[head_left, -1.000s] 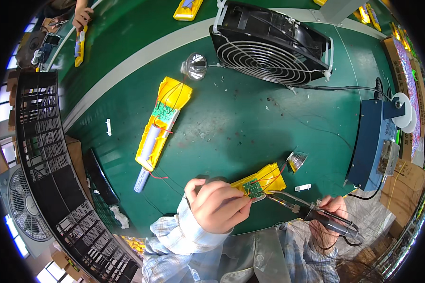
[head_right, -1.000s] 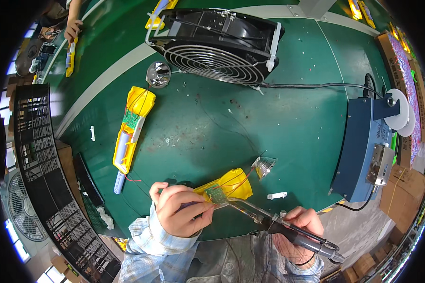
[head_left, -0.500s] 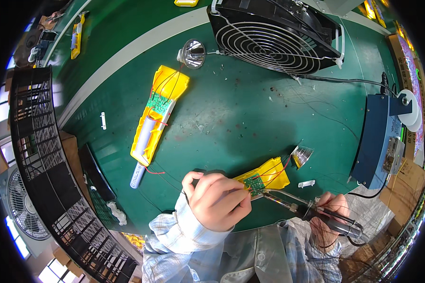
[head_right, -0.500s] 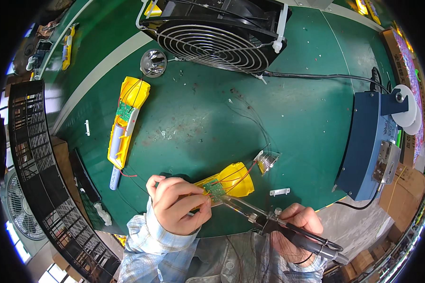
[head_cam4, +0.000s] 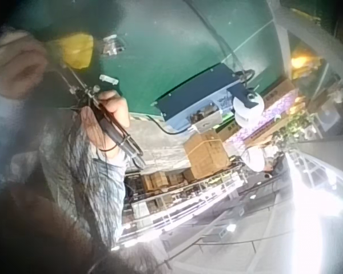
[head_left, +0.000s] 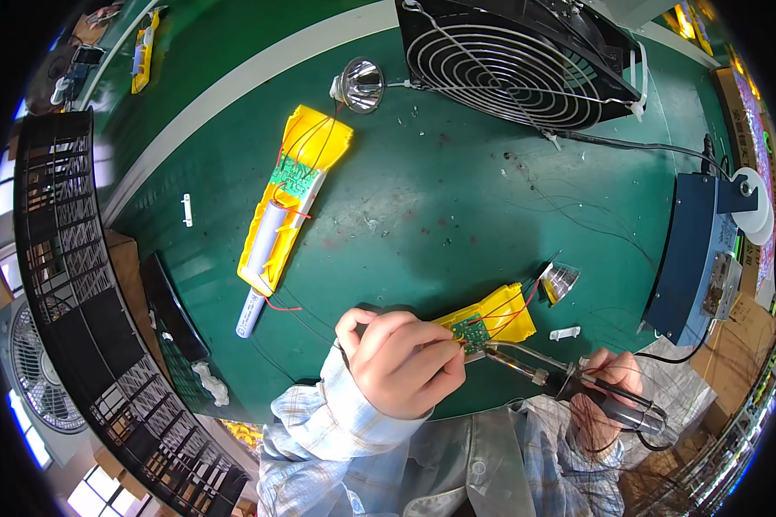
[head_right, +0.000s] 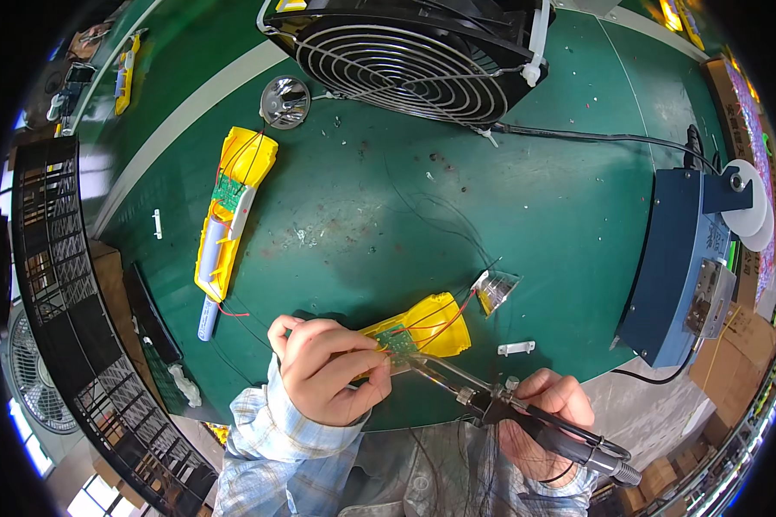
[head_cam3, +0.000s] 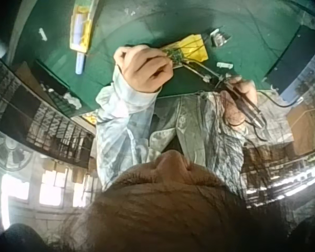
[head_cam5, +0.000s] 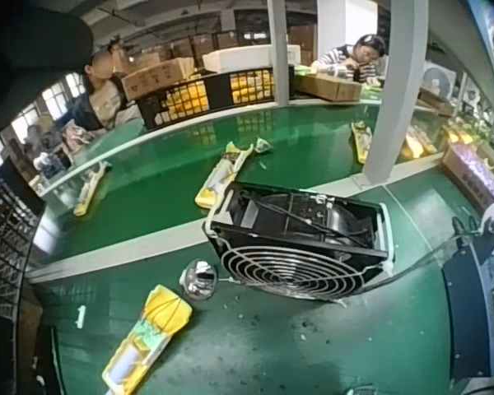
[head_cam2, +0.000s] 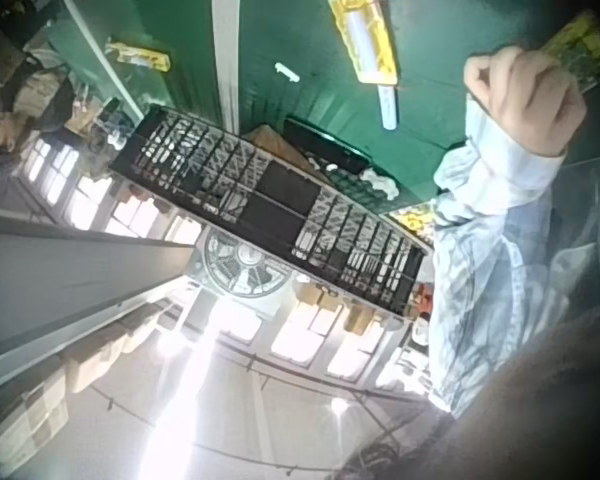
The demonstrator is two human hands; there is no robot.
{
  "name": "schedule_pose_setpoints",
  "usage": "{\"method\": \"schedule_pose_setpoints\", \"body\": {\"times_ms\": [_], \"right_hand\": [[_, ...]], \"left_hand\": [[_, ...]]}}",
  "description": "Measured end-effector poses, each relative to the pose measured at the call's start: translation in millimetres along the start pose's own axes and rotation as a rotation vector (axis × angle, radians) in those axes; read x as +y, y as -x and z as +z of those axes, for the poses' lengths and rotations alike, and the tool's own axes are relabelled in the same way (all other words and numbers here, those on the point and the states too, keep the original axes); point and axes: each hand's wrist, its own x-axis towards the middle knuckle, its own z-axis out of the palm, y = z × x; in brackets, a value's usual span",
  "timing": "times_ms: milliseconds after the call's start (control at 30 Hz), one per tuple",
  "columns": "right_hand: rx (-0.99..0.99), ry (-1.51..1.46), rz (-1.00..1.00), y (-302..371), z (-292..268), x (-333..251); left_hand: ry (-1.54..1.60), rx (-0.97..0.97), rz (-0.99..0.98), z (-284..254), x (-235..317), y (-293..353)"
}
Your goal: The person solders wires to circuit boards inside flashlight casings using a soldering iron and places the assembled flashlights onto the conveyor belt.
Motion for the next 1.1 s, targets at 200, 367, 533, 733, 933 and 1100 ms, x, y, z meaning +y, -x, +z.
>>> {"method": "schedule_pose_setpoints", "body": {"times_ms": [200,367,533,733,933,1100], "right_hand": [[-0.007,0.019,0.03,4.1,0.7,1.1],[0.025,-0.163,0.077,3.9,3.3,-0.7],[0.007,-0.092,0.026,1.2,0.9,5.7],[0.06,-0.066,0.133,-4.5,6.7,-7.9],[-0.07,0.093,0.162,-18.6,9.2,-20.7],[-0.11,0.047,0.223,-29.4,8.6,-26.8]], "left_hand": [[-0.001,0.01,0.008,-0.2,-0.6,0.2],[-0.007,0.014,0.018,1.3,-0.9,0.1],[-0.003,0.026,0.026,0.5,-1.2,0.8],[0.004,0.04,0.036,1.4,-2.3,1.7],[0.012,0.058,0.034,3.1,-2.5,2.8],[0.009,0.06,0.04,3.2,-1.5,3.4]]}}
